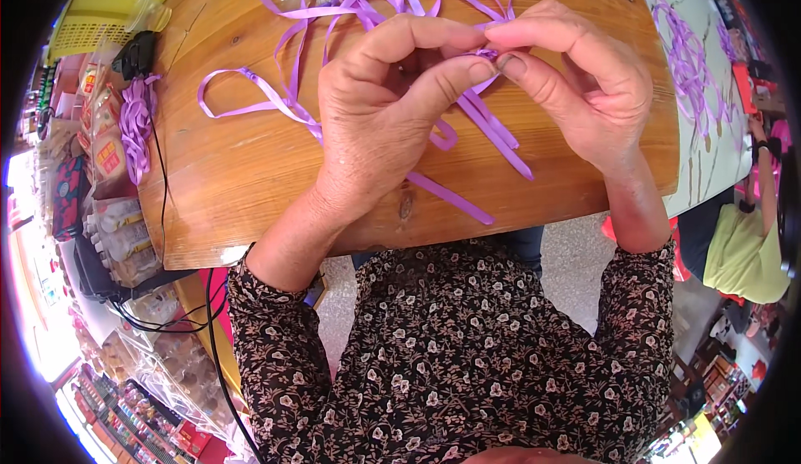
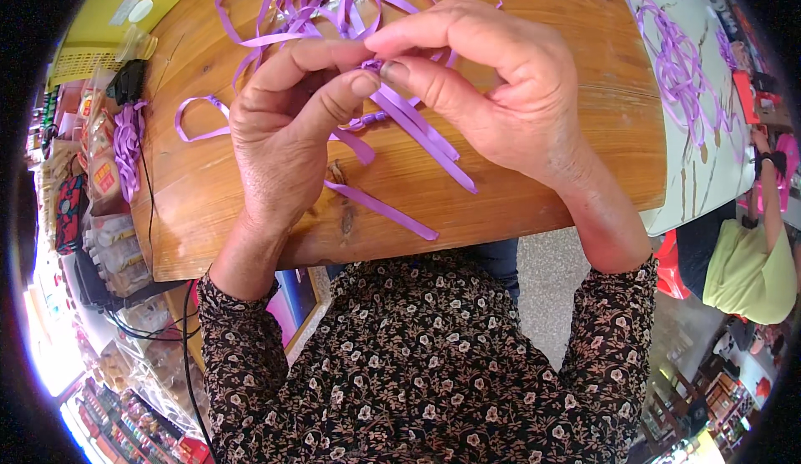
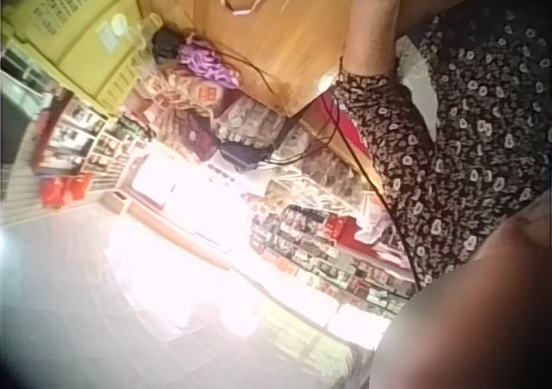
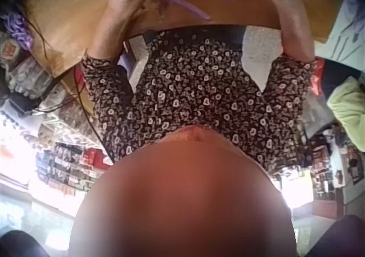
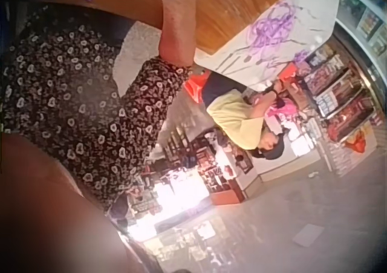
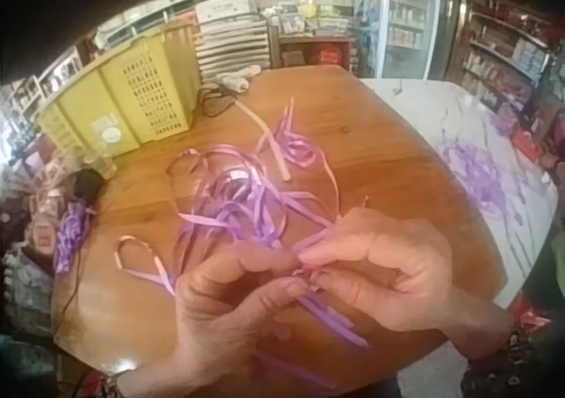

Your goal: The recorder is braiding and knotting several thin purple ribbons on a wooden surface.

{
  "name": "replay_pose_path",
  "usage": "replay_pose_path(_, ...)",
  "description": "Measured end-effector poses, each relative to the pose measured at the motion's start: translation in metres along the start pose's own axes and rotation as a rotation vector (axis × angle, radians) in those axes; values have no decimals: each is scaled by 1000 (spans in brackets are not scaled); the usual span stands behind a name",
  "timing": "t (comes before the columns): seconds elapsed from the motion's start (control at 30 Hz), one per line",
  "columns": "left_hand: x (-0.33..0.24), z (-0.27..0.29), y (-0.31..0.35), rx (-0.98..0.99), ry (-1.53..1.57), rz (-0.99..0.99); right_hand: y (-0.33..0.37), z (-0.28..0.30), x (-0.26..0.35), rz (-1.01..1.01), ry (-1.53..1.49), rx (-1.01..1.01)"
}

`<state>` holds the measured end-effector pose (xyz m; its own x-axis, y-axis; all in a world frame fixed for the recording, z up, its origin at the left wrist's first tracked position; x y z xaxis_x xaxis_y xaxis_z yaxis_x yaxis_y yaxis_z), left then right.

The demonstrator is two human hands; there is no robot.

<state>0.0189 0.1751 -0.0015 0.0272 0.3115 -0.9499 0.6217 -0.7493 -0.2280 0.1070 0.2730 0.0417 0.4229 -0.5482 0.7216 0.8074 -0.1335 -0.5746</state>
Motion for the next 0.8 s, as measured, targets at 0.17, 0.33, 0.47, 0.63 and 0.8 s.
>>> replay_pose_path(0.17,-1,-3,-1,21,-25,0,-2,0,17,181,255,-11)
replay_pose_path(0.33,8,-3,-1,42,-3,115,-4,-2,23,247,388,-33)
replay_pose_path(0.47,13,-1,-1,30,51,163,-5,-1,23,244,391,-21)
replay_pose_path(0.63,15,0,-1,9,97,195,-7,-1,25,238,396,-30)
replay_pose_path(0.8,13,0,0,11,87,188,-6,-1,31,318,398,-60)
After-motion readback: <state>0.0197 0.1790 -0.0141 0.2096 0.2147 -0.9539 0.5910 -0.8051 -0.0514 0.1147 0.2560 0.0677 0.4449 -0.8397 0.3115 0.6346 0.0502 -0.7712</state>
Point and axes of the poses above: each hand's wrist, its own y-axis away from the middle knuckle, its own z-axis out of the back of the hand, x = y × z, the point moved 8 cm from there along -y, towards the middle knuckle, and after that the axes turned 1 degree about -y, right-handed, at the moved point
